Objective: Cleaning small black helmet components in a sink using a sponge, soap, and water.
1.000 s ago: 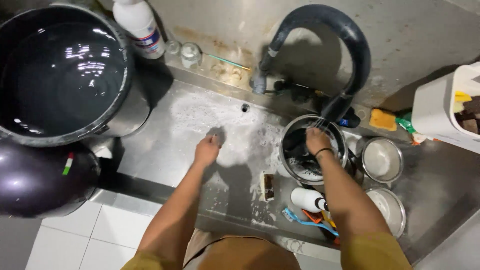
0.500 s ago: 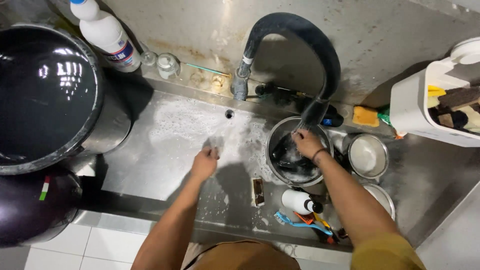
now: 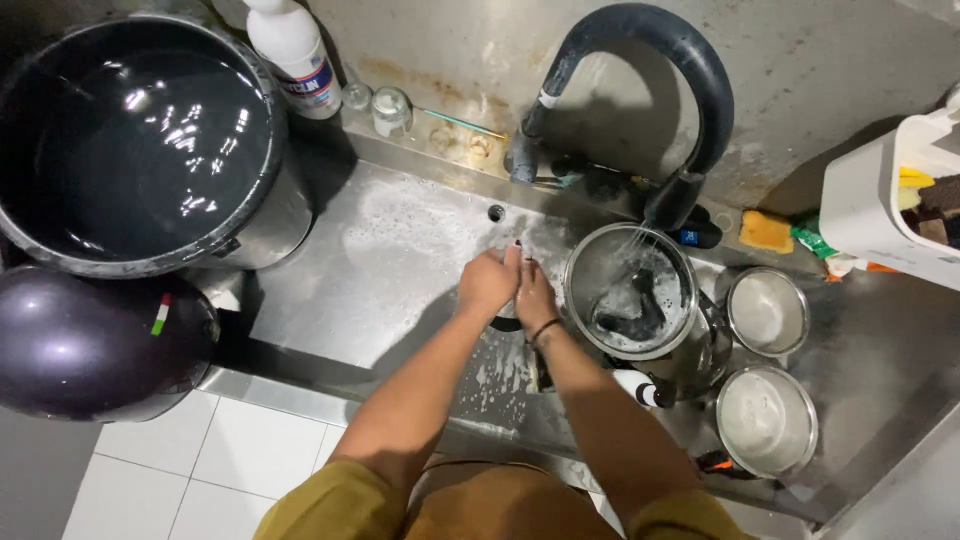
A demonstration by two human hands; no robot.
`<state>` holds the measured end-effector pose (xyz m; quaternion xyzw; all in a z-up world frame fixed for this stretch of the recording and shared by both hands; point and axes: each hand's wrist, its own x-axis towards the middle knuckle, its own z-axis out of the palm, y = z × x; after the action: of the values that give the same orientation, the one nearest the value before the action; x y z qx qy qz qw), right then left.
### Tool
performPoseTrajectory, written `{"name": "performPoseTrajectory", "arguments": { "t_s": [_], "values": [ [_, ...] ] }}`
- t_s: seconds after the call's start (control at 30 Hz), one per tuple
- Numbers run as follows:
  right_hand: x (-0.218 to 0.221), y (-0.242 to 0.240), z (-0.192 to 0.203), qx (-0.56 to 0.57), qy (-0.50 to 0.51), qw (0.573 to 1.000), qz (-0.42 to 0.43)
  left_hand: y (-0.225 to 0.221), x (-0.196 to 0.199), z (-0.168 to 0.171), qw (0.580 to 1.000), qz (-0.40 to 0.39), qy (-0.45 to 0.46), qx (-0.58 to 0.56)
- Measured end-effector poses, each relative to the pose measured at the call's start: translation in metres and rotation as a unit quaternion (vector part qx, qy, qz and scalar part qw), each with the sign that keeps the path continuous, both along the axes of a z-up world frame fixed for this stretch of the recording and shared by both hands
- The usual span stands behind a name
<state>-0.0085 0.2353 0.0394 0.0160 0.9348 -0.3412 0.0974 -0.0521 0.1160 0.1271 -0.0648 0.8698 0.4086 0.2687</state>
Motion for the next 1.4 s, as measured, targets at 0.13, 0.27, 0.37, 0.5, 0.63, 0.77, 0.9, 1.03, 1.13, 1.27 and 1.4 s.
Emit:
{"name": "performPoseTrajectory", "arguments": {
  "t_s": [0.13,0.27,0.37,0.5,0.63,0.77,0.9,1.03,1.13,1.27,1.4],
  "values": [
    [0.003,-0.025,-0.029,-0.049,-0.057,0.990,-0.121,-0.017,0.003,-0.033,0.996,0.082,-0.031,0.032],
    [-0.010,-0.043,-0.036,-0.129,-0.109,0.957,-0.236,-0.030,0.003,-0.095,0.992,0.116,-0.044,0.036],
    [-0.008,-0.034,-0.071,-0.104,-0.116,0.959,-0.238,-0.032,0.015,-0.071,0.988,0.131,-0.052,0.063],
    [-0.011,-0.002,-0.030,-0.090,-0.097,0.976,-0.175,-0.018,0.010,-0.084,0.987,0.131,-0.033,0.088],
    [-0.011,0.065,0.066,0.008,0.000,0.997,-0.074,-0.024,0.009,-0.003,0.994,0.008,-0.028,0.103],
    [-0.024,0.201,-0.011,0.160,-0.174,0.948,-0.212,-0.051,-0.006,-0.076,0.996,0.056,-0.042,0.062],
    [-0.023,0.222,-0.077,0.188,-0.237,0.938,-0.171,-0.056,0.005,-0.111,0.997,0.076,-0.025,0.019],
    [-0.020,0.180,-0.029,0.230,-0.282,0.926,-0.094,-0.060,0.017,-0.132,0.997,0.047,-0.060,0.015],
    [-0.027,0.187,-0.035,0.249,-0.296,0.921,-0.044,-0.070,0.020,-0.140,0.996,0.050,-0.068,0.020],
    [-0.022,0.217,-0.043,0.129,-0.298,0.939,-0.115,-0.078,0.023,-0.126,0.995,0.073,-0.070,0.025],
    [-0.012,0.197,0.041,0.095,-0.257,0.946,-0.173,-0.053,0.019,-0.068,0.994,0.089,-0.039,0.052]
  ]
}}
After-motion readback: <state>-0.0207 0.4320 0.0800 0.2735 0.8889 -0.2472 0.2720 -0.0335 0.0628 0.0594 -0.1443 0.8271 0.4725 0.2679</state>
